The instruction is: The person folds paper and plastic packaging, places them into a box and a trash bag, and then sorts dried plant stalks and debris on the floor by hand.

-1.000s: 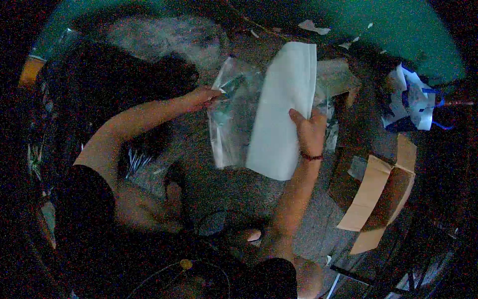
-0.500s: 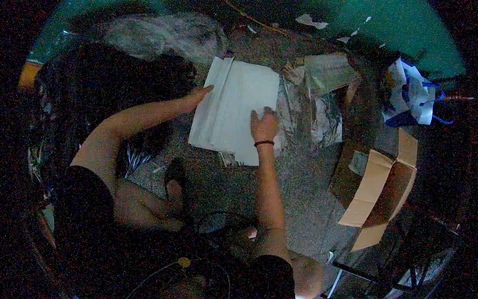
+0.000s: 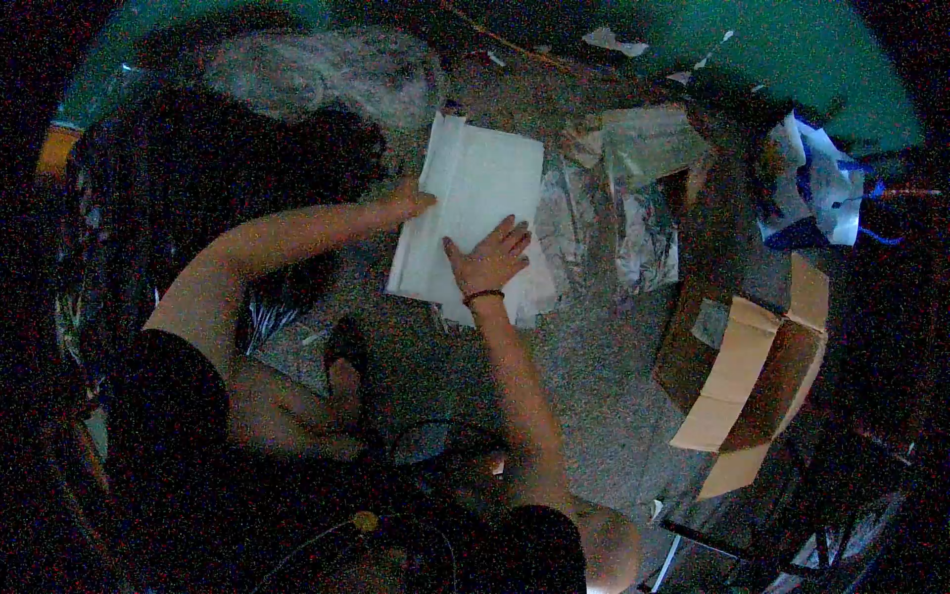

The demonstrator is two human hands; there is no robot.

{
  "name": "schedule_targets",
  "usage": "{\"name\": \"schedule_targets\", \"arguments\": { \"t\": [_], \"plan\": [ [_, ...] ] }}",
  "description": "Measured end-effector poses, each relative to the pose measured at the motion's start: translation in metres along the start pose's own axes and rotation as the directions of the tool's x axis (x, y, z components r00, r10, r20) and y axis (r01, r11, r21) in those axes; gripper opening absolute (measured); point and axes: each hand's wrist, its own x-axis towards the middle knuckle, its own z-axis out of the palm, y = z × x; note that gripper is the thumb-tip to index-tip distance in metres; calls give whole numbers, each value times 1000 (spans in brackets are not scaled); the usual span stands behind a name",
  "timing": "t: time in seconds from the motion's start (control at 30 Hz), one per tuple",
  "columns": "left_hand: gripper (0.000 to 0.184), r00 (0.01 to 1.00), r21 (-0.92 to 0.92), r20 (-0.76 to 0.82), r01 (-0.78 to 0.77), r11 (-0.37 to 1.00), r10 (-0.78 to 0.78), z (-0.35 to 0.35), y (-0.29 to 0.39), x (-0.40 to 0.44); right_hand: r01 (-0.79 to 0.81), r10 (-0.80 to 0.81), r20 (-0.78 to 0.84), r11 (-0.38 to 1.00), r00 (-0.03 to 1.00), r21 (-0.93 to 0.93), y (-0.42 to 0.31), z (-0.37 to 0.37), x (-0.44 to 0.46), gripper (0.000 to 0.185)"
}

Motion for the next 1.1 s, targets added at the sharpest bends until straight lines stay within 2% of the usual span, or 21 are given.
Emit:
{"name": "schedule_targets", "arguments": {
  "t": [0.1,0.17,0.23,0.3,0.37,0.4,0.43,0.53,0.6,0.63,0.67,0.7,0.73,0.77,0.8,0.87,0.9,0.97,1.0,1.07,1.1],
  "plan": [
    [94,994,-68,85,73,995,-67,-4,51,-33,16,-14,57,999,998,-35,-9,0,-7,106],
    [83,973,118,-122,212,970,-198,6,68,-43,26,-23,48,998,999,-60,-8,5,-9,105],
    [75,984,159,-123,146,976,-128,15,51,-32,38,-35,35,995,999,-87,-8,16,-9,104],
    [66,991,199,-119,81,977,-57,16,49,-30,62,-38,121,977,992,-205,-10,29,-9,108],
    [50,994,63,-33,108,992,-106,7,68,-46,29,-5,152,988,988,-153,-17,21,-12,109],
    [50,994,64,-34,107,992,-105,8,64,-43,-8,26,184,995,983,-98,-19,18,-13,111],
    [46,998,-41,-31,61,997,-63,10,58,-42,-9,27,185,995,982,-95,-19,18,-13,111],
    [43,998,-117,-64,8,993,-15,9,61,-53,-41,41,104,999,994,0,-14,21,-8,100],
    [41,995,-101,-95,1,995,-10,5,75,-66,33,-73,284,989,956,143,-2,16,12,93],
    [42,998,-200,-46,-39,979,30,4,77,-68,33,-72,284,990,956,140,4,10,18,93],
    [44,997,-299,-1,-72,952,76,2,80,-70,-17,-45,285,977,957,214,10,3,25,70],
    [44,997,-301,0,-74,951,77,1,84,-71,-67,-19,288,956,957,286,20,-5,32,46],
    [45,996,-236,-94,-23,971,1,1,88,-71,43,-101,228,968,968,247,49,9,46,53],
    [47,979,-176,-191,36,984,-70,0,93,-72,0,-66,314,979,947,205,37,-45,40,52],
    [47,979,-176,-190,35,984,-69,-7,98,-76,-11,-58,323,978,945,209,53,-55,49,49],
    [48,994,-509,92,3,861,50,-33,102,-83,-27,-46,335,977,941,211,90,-78,65,46],
    [48,998,-402,50,-3,916,25,-35,64,-42,-82,-32,298,929,954,362,108,-89,70,44],
    [47,999,-387,16,34,921,-30,-41,81,-63,-157,12,227,756,974,635,136,-106,76,40],
    [47,996,-372,-19,73,925,-86,-43,87,-70,-156,13,225,756,974,636,144,-112,78,40],
    [43,994,-324,-47,75,943,-95,-37,69,-56,-69,93,-81,965,992,254,157,-117,80,45],
    [41,984,-333,-52,144,932,-171,-32,62,-53,-69,93,-85,965,992,253,159,-112,78,45]
  ]
}}
